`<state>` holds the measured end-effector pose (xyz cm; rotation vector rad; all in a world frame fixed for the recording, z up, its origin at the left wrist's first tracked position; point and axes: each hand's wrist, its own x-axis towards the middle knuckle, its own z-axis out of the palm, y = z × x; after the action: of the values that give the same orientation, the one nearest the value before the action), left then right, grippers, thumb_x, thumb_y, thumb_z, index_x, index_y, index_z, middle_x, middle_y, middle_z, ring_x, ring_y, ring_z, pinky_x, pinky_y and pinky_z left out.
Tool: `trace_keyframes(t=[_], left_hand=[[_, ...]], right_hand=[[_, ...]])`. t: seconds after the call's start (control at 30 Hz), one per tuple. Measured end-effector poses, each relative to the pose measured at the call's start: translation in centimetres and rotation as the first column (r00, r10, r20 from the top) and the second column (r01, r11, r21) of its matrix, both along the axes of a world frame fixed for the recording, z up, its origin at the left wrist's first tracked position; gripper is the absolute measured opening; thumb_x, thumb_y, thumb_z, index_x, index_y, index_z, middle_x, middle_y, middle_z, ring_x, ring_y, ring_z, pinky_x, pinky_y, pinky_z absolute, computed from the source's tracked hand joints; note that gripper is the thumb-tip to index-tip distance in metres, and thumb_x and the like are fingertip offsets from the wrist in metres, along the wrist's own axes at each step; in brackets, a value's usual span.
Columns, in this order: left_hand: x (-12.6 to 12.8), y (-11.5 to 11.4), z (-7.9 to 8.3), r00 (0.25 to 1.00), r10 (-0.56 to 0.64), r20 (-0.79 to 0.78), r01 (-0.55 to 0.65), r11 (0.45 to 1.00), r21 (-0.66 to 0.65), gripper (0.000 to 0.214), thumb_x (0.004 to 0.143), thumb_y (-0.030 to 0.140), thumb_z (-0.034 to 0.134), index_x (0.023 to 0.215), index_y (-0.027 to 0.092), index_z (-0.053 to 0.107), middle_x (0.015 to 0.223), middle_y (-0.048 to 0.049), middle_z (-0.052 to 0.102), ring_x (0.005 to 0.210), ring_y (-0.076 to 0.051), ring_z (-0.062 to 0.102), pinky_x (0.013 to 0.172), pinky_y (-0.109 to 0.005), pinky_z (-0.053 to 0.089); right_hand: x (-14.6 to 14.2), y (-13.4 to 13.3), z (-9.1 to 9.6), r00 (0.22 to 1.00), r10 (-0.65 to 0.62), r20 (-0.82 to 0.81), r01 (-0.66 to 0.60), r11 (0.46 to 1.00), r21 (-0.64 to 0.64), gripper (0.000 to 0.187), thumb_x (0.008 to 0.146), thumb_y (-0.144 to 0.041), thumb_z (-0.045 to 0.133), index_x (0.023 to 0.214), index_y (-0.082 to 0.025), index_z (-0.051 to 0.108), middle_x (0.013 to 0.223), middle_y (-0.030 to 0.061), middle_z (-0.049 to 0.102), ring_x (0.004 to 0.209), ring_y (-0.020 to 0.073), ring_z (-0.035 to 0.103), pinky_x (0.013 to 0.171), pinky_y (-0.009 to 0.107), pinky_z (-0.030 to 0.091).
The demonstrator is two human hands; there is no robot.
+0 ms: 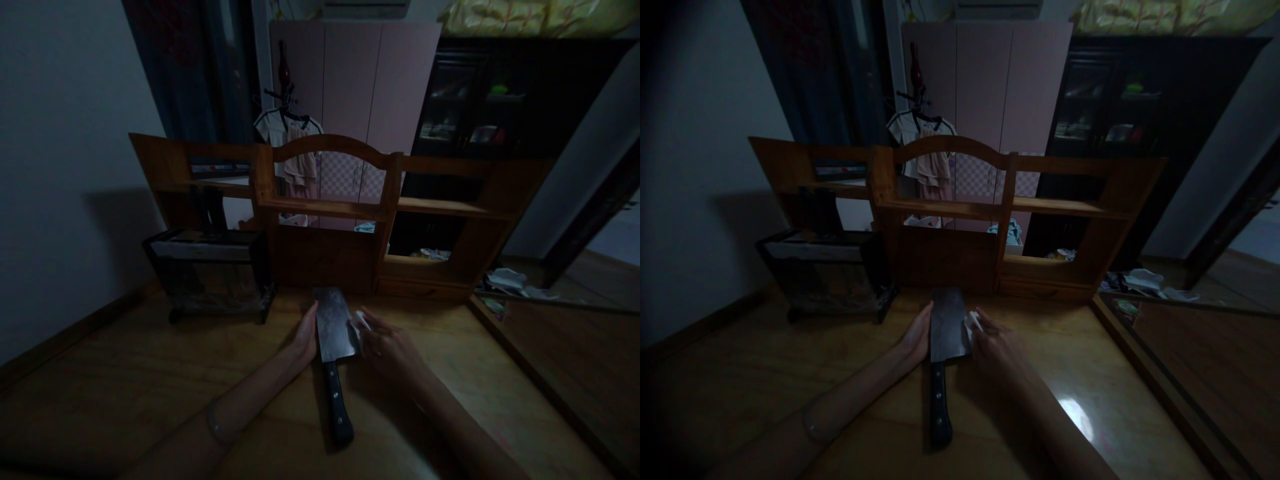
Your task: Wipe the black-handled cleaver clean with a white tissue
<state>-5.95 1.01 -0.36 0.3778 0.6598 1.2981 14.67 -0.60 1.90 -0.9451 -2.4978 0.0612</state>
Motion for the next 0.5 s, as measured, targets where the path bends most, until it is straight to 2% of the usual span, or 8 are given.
trace_keyframes(t=[0.07, 0.2, 0.3, 0.37, 0.5], left_hand=[[-0.1, 0.2, -0.3, 1.000, -0.007, 0.009, 0.007, 1.000, 0.018, 0.040, 0.098, 0.039, 0.041, 0.101, 0.008, 0.067, 0.093, -0.0134, 0.075, 0.085, -0.024, 0.071, 0.094, -0.037, 0.049], [-0.2, 0.3, -0.6, 0.999, -0.035, 0.016, 0.035, 0.999, 0.030, 0.042, 0.098, 0.041, 0.040, 0.099, 0.008, 0.067, 0.089, -0.0130, 0.075, 0.079, -0.023, 0.071, 0.089, -0.035, 0.051], [-0.3, 0.0, -0.2, 0.997, -0.071, -0.008, 0.070, 0.997, -0.041, 0.045, 0.097, 0.045, 0.040, 0.096, 0.008, 0.067, 0.081, -0.0120, 0.074, 0.071, -0.023, 0.070, 0.082, -0.035, 0.053], [-0.2, -0.2, 0.2, 0.999, -0.048, -0.022, 0.047, 0.996, -0.070, 0.043, 0.097, 0.044, 0.042, 0.095, 0.010, 0.066, 0.077, -0.0099, 0.072, 0.067, -0.022, 0.069, 0.080, -0.034, 0.053], [-0.1, -0.4, 0.6, 0.999, -0.021, -0.034, 0.018, 0.996, -0.089, 0.040, 0.098, 0.043, 0.042, 0.095, 0.010, 0.065, 0.071, -0.0077, 0.070, 0.063, -0.021, 0.067, 0.075, -0.033, 0.053]], right_hand=[[-0.1, -0.1, 0.1, 0.992, 0.011, -0.125, -0.016, 0.999, -0.043, 0.035, 0.093, -0.014, 0.044, 0.121, -0.021, 0.063, 0.130, 0.0071, 0.063, 0.139, 0.0202, 0.037, 0.105, 0.036, 0.047], [-1.1, -1.5, 0.8, 0.957, 0.095, -0.273, -0.138, 0.980, -0.142, 0.042, 0.094, -0.014, 0.043, 0.132, -0.027, 0.056, 0.136, 0.0017, 0.058, 0.142, 0.0182, 0.031, 0.105, 0.036, 0.046], [-2.4, -2.6, 0.7, 0.951, 0.186, -0.248, -0.237, 0.953, -0.191, 0.043, 0.096, -0.016, 0.044, 0.136, -0.028, 0.053, 0.144, 0.0021, 0.050, 0.142, 0.0200, 0.029, 0.109, 0.039, 0.042], [-3.1, -3.0, 0.4, 0.949, 0.246, -0.198, -0.286, 0.935, -0.209, 0.049, 0.095, -0.013, 0.043, 0.141, -0.028, 0.047, 0.148, 0.0021, 0.045, 0.144, 0.0202, 0.023, 0.112, 0.040, 0.038], [-3.6, -3.0, -0.4, 0.961, 0.264, -0.084, -0.276, 0.941, -0.197, 0.068, 0.090, -0.001, 0.040, 0.151, -0.028, 0.027, 0.156, 0.0034, 0.029, 0.147, 0.0207, 0.013, 0.117, 0.045, 0.030]])
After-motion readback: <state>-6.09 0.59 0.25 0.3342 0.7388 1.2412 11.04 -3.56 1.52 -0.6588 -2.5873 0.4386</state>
